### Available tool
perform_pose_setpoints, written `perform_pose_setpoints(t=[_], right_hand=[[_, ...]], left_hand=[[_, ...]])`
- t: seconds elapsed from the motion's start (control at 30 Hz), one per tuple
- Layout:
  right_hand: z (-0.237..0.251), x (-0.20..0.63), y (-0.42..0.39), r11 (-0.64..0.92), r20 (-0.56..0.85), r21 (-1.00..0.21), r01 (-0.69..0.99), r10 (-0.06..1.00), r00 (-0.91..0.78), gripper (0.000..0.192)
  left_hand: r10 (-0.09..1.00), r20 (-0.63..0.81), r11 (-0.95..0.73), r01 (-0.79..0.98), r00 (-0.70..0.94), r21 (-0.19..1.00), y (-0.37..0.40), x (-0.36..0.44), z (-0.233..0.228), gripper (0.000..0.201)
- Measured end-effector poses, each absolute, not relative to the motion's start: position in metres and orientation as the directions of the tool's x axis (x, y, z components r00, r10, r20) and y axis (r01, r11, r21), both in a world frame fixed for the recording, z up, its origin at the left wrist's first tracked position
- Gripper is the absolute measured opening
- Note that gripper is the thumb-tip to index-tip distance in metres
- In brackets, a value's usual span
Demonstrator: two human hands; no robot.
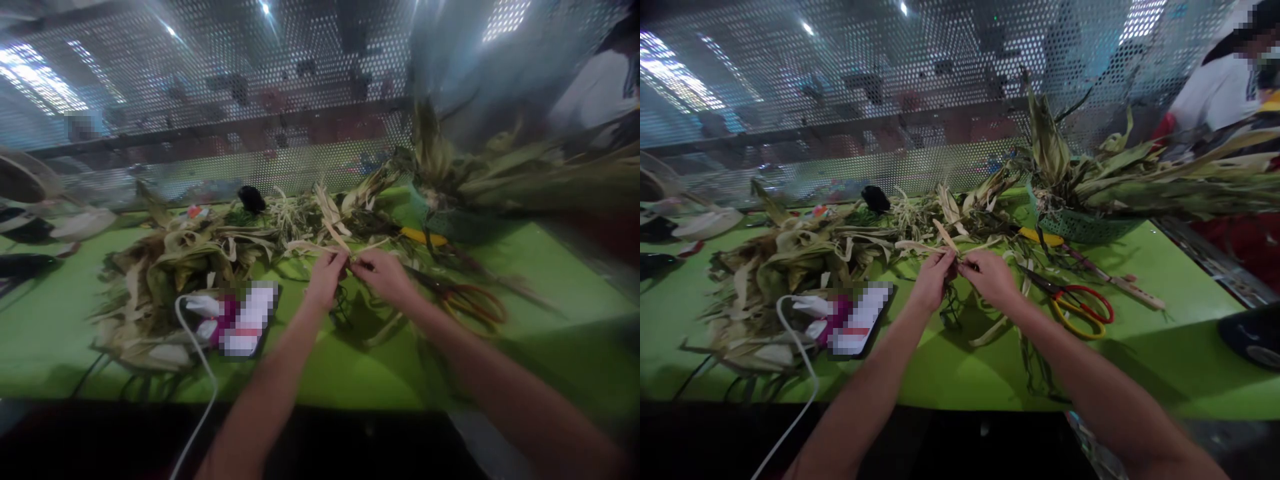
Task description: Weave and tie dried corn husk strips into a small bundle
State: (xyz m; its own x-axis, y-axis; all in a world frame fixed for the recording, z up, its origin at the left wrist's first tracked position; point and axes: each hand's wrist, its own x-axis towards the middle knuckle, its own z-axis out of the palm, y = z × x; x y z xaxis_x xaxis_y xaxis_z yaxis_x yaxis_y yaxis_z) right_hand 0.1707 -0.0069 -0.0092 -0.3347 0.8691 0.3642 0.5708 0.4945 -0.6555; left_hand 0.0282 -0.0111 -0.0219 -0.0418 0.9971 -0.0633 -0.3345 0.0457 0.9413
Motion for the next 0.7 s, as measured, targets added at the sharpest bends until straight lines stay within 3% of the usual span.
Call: perform_pose_setpoints(t=[0.2, 0.33, 0.43, 0.5, 0.57, 0.7], right_hand=[[-0.003, 0.178, -0.004, 0.576, 0.413, -0.594, 0.561, 0.817, -0.402, 0.031], [-0.008, 0.18, 0.0, 0.477, 0.341, -0.706, 0.523, 0.877, -0.339, 0.027], [-0.012, 0.178, 0.004, 0.292, 0.205, -0.906, 0.305, 0.936, -0.287, 0.022], [-0.013, 0.177, 0.006, 0.173, 0.144, -0.979, 0.106, 0.959, -0.243, 0.028], [-0.014, 0.177, 0.007, 0.119, 0.121, -0.993, -0.022, 0.976, -0.181, 0.031], [-0.016, 0.177, 0.008, 0.107, 0.114, -0.991, -0.08, 0.989, -0.094, 0.028]], left_hand=[[0.996, -0.082, 0.061, -0.506, -0.019, 0.861, -0.011, 0.024, -0.013, 0.041], [0.996, -0.094, 0.081, -0.518, 0.001, 0.852, -0.011, 0.022, -0.012, 0.04], [0.996, -0.088, 0.08, -0.493, 0.008, 0.866, -0.011, 0.023, -0.015, 0.039], [0.997, -0.075, 0.073, -0.475, 0.014, 0.877, -0.011, 0.024, -0.017, 0.038], [0.998, -0.06, 0.065, -0.451, 0.026, 0.89, -0.012, 0.025, -0.018, 0.037], [0.997, -0.044, 0.062, -0.338, 0.063, 0.939, -0.015, 0.026, -0.015, 0.038]])
